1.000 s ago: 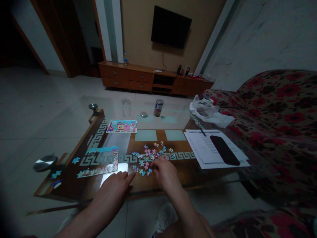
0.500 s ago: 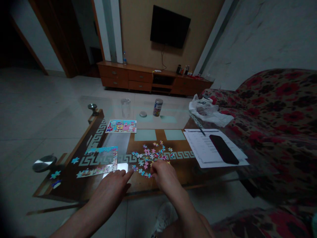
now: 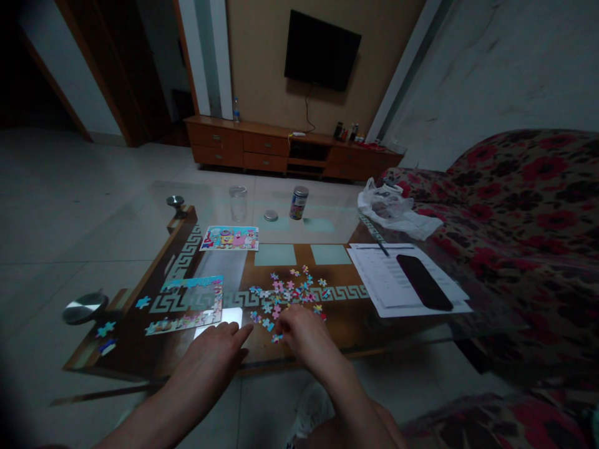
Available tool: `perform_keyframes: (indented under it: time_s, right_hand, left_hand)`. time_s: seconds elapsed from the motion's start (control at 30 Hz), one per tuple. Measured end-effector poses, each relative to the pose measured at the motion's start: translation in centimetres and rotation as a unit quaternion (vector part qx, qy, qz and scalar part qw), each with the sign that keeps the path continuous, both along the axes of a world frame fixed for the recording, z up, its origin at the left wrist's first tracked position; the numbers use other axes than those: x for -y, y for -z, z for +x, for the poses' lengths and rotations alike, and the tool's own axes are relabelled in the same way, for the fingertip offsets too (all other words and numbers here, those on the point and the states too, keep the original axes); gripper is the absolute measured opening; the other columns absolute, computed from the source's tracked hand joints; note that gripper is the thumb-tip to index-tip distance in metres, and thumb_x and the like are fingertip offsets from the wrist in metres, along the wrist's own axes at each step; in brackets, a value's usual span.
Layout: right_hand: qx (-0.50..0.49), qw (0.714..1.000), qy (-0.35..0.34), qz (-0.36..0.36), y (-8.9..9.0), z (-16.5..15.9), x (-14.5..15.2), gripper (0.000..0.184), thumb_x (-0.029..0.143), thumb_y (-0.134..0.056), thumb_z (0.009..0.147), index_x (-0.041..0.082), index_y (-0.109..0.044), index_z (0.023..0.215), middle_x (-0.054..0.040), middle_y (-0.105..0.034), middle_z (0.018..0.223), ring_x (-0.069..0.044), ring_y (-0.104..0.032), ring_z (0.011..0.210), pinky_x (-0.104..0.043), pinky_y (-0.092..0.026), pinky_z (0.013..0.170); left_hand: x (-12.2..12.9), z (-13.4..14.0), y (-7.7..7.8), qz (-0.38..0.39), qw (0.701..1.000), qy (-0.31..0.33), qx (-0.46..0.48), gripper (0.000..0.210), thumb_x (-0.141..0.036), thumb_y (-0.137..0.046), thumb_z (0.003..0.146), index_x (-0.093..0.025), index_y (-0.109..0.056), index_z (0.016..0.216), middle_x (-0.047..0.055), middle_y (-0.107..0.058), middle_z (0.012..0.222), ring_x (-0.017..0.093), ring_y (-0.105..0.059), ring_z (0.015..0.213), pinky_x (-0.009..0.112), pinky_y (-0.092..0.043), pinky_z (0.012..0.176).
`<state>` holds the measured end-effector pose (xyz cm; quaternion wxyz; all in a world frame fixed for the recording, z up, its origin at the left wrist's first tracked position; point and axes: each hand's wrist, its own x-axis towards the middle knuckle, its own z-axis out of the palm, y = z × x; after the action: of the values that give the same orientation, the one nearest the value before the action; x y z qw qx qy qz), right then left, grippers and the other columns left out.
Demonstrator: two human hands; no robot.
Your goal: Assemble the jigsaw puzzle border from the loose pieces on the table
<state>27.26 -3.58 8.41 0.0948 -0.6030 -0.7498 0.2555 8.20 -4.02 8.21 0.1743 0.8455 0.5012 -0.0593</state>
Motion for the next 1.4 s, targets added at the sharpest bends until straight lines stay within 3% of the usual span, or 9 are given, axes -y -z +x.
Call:
perform_keyframes:
  time_s: [0.23,0.53,0.7,0.87,1.07,1.4]
  right_hand:
    - [-0.020,0.998,-0.065,0.001,0.5,-0.2,0.1,0.025,-0.004,-0.060,0.068,0.019,-0.068,0.075,-0.0002,-0.064,0.083,-0.015,-0.056,0.082,-0.024,-0.038,0.071]
    - [-0.033,0.998,0.027,0.053,0.2,-0.1,-0.5,0.026,-0.005,-0.053,0.069,0.018,-0.062,0.076,-0.0013,-0.064,0.081,-0.015,-0.056,0.075,-0.025,-0.039,0.071]
    - [-0.033,0.998,0.023,0.057,0.7,0.1,-0.5,0.023,-0.003,-0.055,0.070,0.018,-0.062,0.075,-0.0024,-0.065,0.080,-0.017,-0.057,0.077,-0.025,-0.040,0.071]
    - [-0.031,0.998,0.022,0.057,0.7,0.3,-0.6,0.021,-0.001,-0.056,0.072,0.017,-0.065,0.077,-0.0040,-0.067,0.083,-0.017,-0.059,0.080,-0.026,-0.041,0.074]
    - [-0.014,0.998,0.029,0.061,0.3,0.4,-0.6,0.018,0.002,-0.056,0.075,0.017,-0.065,0.078,-0.0048,-0.067,0.084,-0.018,-0.059,0.080,-0.027,-0.042,0.074]
    - [-0.017,0.998,0.013,0.067,1.5,1.1,-1.1,0.015,0.004,-0.056,0.076,0.017,-0.064,0.077,-0.0069,-0.067,0.085,-0.020,-0.059,0.081,-0.029,-0.043,0.075]
  left_hand:
    - [0.1,0.0,0.0,-0.006,1.000,0.011,-0.003,0.038,-0.003,-0.042,0.081,-0.016,-0.062,0.110,0.012,-0.067,0.100,0.027,-0.062,0.096,0.040,-0.046,0.083]
    - [0.1,1.1,0.0,0.005,0.998,0.021,0.067,0.034,-0.009,-0.048,0.082,-0.019,-0.059,0.113,0.008,-0.061,0.112,0.023,-0.056,0.102,0.034,-0.045,0.086]
    - [0.8,2.5,0.1,-0.010,0.995,0.029,0.095,0.030,-0.016,-0.056,0.083,-0.016,-0.060,0.112,0.010,-0.059,0.115,0.025,-0.054,0.101,0.036,-0.044,0.086]
    - [0.8,2.1,1.1,0.001,0.991,0.019,0.132,0.028,-0.016,-0.059,0.081,-0.021,-0.062,0.108,0.006,-0.058,0.111,0.023,-0.053,0.101,0.033,-0.044,0.085]
    - [0.5,2.2,1.4,0.006,0.988,0.003,0.152,0.020,-0.016,-0.053,0.083,-0.020,-0.063,0.100,0.006,-0.059,0.105,0.022,-0.053,0.098,0.032,-0.043,0.082]
    - [0.7,2.9,1.3,-0.018,0.990,-0.008,0.138,0.023,-0.010,-0.046,0.083,-0.015,-0.061,0.098,0.009,-0.061,0.109,0.023,-0.054,0.101,0.034,-0.043,0.087]
